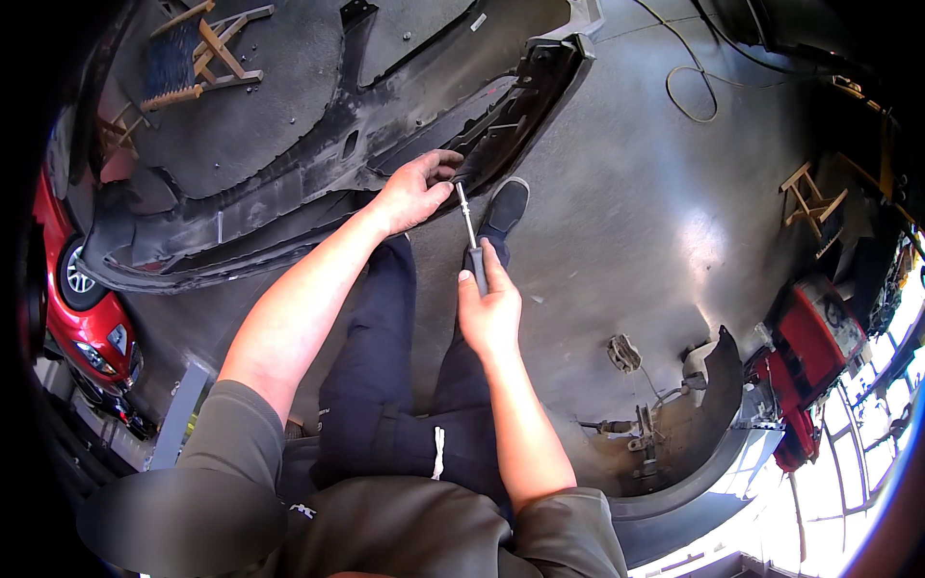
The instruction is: The person unscrews fasteners from a car bumper with a screwdriver, walks to a tool case on a workbench to deposit hardware, and removes additional screws from another bumper section.
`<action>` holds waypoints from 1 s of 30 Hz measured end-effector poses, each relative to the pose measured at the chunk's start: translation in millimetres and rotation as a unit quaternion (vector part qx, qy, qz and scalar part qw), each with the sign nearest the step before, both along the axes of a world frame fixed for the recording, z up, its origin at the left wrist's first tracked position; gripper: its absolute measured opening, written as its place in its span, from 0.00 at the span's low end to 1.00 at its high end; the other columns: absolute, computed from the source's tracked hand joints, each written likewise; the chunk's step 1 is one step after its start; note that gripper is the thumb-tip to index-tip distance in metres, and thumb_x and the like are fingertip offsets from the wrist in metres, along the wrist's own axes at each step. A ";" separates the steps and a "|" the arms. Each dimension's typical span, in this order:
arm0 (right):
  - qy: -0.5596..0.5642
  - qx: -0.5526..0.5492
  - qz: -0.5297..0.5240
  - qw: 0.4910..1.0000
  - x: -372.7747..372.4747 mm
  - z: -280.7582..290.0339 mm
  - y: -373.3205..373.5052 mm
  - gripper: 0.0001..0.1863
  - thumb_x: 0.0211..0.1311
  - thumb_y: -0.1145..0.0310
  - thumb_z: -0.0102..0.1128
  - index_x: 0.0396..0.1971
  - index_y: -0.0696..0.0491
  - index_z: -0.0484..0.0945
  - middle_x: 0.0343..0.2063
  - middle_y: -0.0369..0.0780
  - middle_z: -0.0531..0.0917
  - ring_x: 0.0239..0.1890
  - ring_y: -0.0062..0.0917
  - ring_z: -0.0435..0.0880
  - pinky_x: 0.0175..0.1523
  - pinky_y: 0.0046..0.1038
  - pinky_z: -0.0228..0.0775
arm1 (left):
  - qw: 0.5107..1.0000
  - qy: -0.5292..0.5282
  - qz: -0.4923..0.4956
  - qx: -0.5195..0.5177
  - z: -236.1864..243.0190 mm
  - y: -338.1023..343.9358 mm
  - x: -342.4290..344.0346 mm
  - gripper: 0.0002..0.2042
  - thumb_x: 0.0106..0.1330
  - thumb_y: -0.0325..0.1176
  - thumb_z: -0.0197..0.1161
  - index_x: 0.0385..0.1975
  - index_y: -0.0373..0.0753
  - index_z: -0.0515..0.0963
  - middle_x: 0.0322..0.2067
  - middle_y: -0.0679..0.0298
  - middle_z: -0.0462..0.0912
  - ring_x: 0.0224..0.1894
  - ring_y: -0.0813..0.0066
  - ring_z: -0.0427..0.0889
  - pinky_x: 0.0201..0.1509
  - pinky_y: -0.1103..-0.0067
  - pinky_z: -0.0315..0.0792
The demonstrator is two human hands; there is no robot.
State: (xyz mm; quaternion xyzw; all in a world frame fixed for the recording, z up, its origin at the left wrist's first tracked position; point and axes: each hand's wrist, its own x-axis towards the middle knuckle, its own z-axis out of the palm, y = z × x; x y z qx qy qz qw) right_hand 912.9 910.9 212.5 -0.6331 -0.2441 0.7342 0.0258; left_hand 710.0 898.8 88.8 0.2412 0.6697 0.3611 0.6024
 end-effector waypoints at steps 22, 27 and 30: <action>0.036 0.070 0.065 0.995 14.3 -24.7 -11.3 0.27 0.74 0.66 0.55 0.70 0.56 0.68 0.36 0.38 0.83 0.26 0.26 0.77 0.33 0.28 0.73 | 1.000 -0.017 0.012 0.011 -4.5 -3.1 -4.1 0.20 0.65 0.28 0.59 0.59 0.32 0.76 0.49 0.54 0.86 0.51 0.68 0.85 0.58 0.76 0.77; 0.224 -0.250 -0.325 0.884 14.1 -10.2 9.7 0.30 0.74 0.66 0.56 0.73 0.49 0.63 0.32 0.37 0.78 0.19 0.13 0.62 0.21 0.17 0.53 | 0.999 -0.019 0.015 0.027 -7.3 -6.4 0.5 0.20 0.65 0.28 0.59 0.58 0.32 0.77 0.50 0.55 0.86 0.51 0.70 0.85 0.58 0.76 0.77; 0.164 -0.166 -0.102 0.967 22.1 -16.6 8.4 0.28 0.73 0.69 0.56 0.71 0.52 0.66 0.40 0.42 0.82 0.25 0.21 0.76 0.26 0.22 0.69 | 0.999 -0.012 0.020 0.027 -9.4 -5.3 3.2 0.20 0.66 0.28 0.59 0.58 0.32 0.77 0.49 0.55 0.86 0.51 0.71 0.85 0.58 0.75 0.77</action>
